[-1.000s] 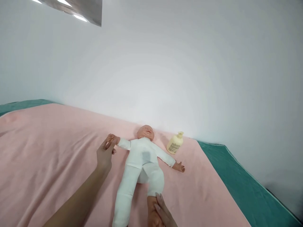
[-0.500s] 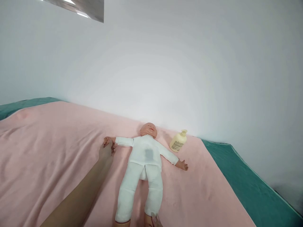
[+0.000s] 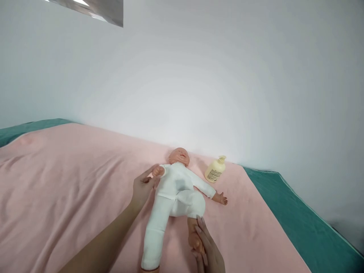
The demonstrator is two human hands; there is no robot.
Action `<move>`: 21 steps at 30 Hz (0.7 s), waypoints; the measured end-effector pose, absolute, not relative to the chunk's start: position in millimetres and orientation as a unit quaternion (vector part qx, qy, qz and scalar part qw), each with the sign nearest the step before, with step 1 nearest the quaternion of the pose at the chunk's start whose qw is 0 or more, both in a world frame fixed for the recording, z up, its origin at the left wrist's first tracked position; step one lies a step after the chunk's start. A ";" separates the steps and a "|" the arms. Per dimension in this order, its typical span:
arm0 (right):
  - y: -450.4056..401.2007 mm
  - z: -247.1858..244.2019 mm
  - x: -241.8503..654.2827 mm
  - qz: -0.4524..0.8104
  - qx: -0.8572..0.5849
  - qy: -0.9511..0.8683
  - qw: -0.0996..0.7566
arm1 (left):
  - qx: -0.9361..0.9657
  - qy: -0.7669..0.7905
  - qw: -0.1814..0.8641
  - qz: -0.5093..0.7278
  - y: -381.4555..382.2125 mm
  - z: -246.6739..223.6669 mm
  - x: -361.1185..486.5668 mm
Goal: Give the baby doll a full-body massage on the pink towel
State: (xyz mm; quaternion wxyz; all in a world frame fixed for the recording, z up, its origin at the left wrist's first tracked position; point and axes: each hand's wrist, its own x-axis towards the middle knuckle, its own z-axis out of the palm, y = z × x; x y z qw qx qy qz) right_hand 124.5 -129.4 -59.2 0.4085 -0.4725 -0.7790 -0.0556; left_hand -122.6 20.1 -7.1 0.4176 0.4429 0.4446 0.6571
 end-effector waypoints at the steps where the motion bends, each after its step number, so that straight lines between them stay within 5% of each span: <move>1: -127.4 -49.4 120.8 -0.048 -0.472 -0.778 0.411 | 0.479 0.439 0.414 0.637 17.3 -8.9 -119.0; 12: -110.3 -12.8 102.0 -0.015 -0.496 -0.761 0.417 | 0.686 0.347 0.356 0.531 15.5 -16.3 -115.4; 21: -138.3 -46.9 102.5 -0.012 -0.477 -0.757 0.446 | 0.529 0.452 0.388 0.605 16.1 -9.5 -119.3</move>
